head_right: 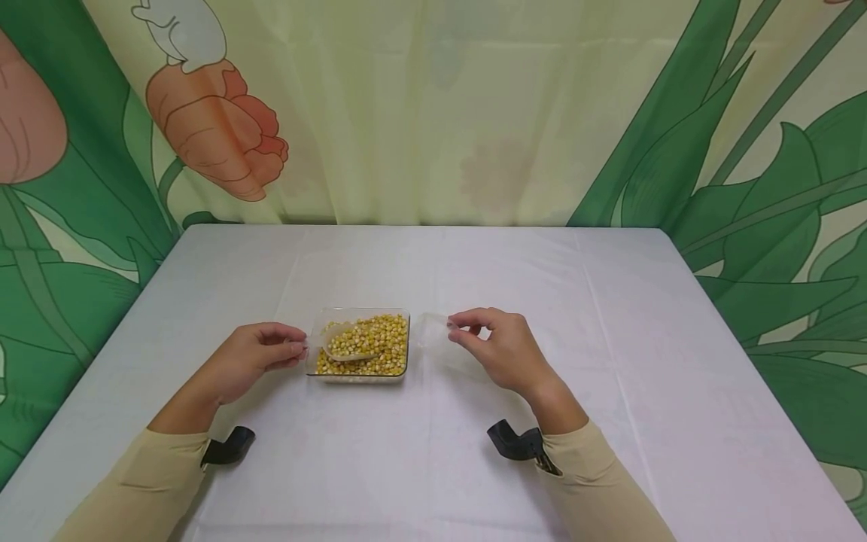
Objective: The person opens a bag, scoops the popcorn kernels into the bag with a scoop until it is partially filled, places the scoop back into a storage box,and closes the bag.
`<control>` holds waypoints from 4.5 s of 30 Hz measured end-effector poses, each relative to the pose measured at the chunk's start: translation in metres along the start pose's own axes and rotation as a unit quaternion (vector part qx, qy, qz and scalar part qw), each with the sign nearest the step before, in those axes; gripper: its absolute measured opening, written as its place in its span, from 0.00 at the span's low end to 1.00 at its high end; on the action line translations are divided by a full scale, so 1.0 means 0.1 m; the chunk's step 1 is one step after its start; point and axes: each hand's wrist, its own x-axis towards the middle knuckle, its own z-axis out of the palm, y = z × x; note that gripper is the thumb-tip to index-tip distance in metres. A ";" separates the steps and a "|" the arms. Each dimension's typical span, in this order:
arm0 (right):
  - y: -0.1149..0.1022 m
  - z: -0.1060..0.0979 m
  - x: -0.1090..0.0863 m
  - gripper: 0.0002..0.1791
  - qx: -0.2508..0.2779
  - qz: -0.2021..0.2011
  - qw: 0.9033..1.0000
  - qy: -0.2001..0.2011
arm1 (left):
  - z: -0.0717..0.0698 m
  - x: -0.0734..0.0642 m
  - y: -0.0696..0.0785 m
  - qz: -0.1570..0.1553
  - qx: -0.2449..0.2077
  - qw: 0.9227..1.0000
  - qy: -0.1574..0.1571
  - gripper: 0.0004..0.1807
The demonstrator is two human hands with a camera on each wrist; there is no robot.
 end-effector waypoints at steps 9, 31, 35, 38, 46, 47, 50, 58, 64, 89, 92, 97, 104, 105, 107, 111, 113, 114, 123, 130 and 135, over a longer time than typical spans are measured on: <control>0.00 0.00 0.00 0.09 0.007 0.006 1.000 -0.005 | 0.00 0.03 -0.02 -0.001 -0.056 0.998 -0.003 0.17; -0.03 -0.01 0.02 0.08 0.017 0.006 1.000 -0.008 | -0.05 0.00 -0.06 0.033 -0.141 0.989 -0.010 0.24; -0.03 -0.01 0.03 0.08 0.021 0.002 1.000 -0.010 | -0.06 -0.01 -0.05 0.022 -0.149 0.989 -0.006 0.24; -0.03 0.00 0.03 0.08 0.021 0.001 1.000 -0.010 | -0.08 -0.01 -0.04 0.014 -0.156 0.988 -0.004 0.25; -0.04 -0.01 0.03 0.07 0.020 0.004 1.000 -0.010 | -0.14 -0.05 -0.01 0.015 -0.160 0.987 -0.006 0.25; -0.04 -0.01 0.03 0.07 0.021 0.004 1.000 -0.010 | -0.15 -0.06 -0.01 0.017 -0.161 0.987 -0.008 0.25; -0.05 -0.01 0.03 0.07 0.024 0.004 1.000 -0.009 | -0.18 -0.07 0.00 0.028 -0.168 0.985 -0.014 0.24; -0.05 0.00 0.03 0.08 0.022 0.002 1.000 -0.011 | -0.23 -0.12 0.05 0.037 -0.156 0.987 -0.013 0.23; -0.04 0.00 0.04 0.08 0.020 -0.004 1.000 -0.010 | -0.27 -0.16 0.08 0.035 -0.140 0.989 -0.007 0.24; -0.06 0.01 0.05 0.08 0.027 0.006 0.999 -0.019 | -0.36 -0.26 0.10 0.044 -0.171 0.984 0.012 0.20; -0.07 0.01 0.05 0.08 0.029 0.006 0.999 -0.021 | -0.34 -0.25 0.10 0.048 -0.195 0.980 0.008 0.19; -0.07 0.01 0.05 0.08 0.028 0.003 0.999 -0.021 | -0.30 -0.23 0.10 0.053 -0.219 0.974 -0.001 0.15; -0.08 0.02 0.07 0.08 0.030 0.003 0.999 -0.022 | -0.24 -0.18 0.17 0.060 -0.200 0.978 -0.002 0.24; -0.08 0.02 0.07 0.08 0.030 0.003 0.999 -0.023 | -0.23 -0.17 0.18 0.062 -0.203 0.977 -0.004 0.24; -0.09 0.02 0.08 0.08 0.029 0.002 0.999 -0.024 | -0.20 -0.15 0.21 0.069 -0.212 0.975 -0.013 0.21; -0.09 0.03 0.09 0.08 0.023 -0.001 0.999 -0.028 | -0.12 -0.11 0.25 0.079 -0.237 0.968 -0.032 0.16; -0.10 0.03 0.10 0.08 0.020 -0.002 0.999 -0.030 | -0.08 -0.09 0.27 0.081 -0.242 0.966 -0.038 0.15; -0.10 0.04 0.10 0.08 0.020 -0.001 0.999 -0.031 | -0.05 -0.08 0.27 0.082 -0.244 0.965 -0.040 0.14; -0.12 0.07 0.11 0.08 0.032 0.005 0.999 -0.038 | 0.12 0.02 0.33 0.088 -0.244 0.964 -0.053 0.12; -0.11 0.10 0.12 0.08 0.033 0.003 0.999 -0.040 | 0.23 0.04 0.37 0.090 -0.230 0.967 -0.055 0.12; -0.10 0.11 0.12 0.07 0.032 -0.006 0.999 -0.037 | 0.29 0.04 0.41 0.084 -0.197 0.976 -0.046 0.16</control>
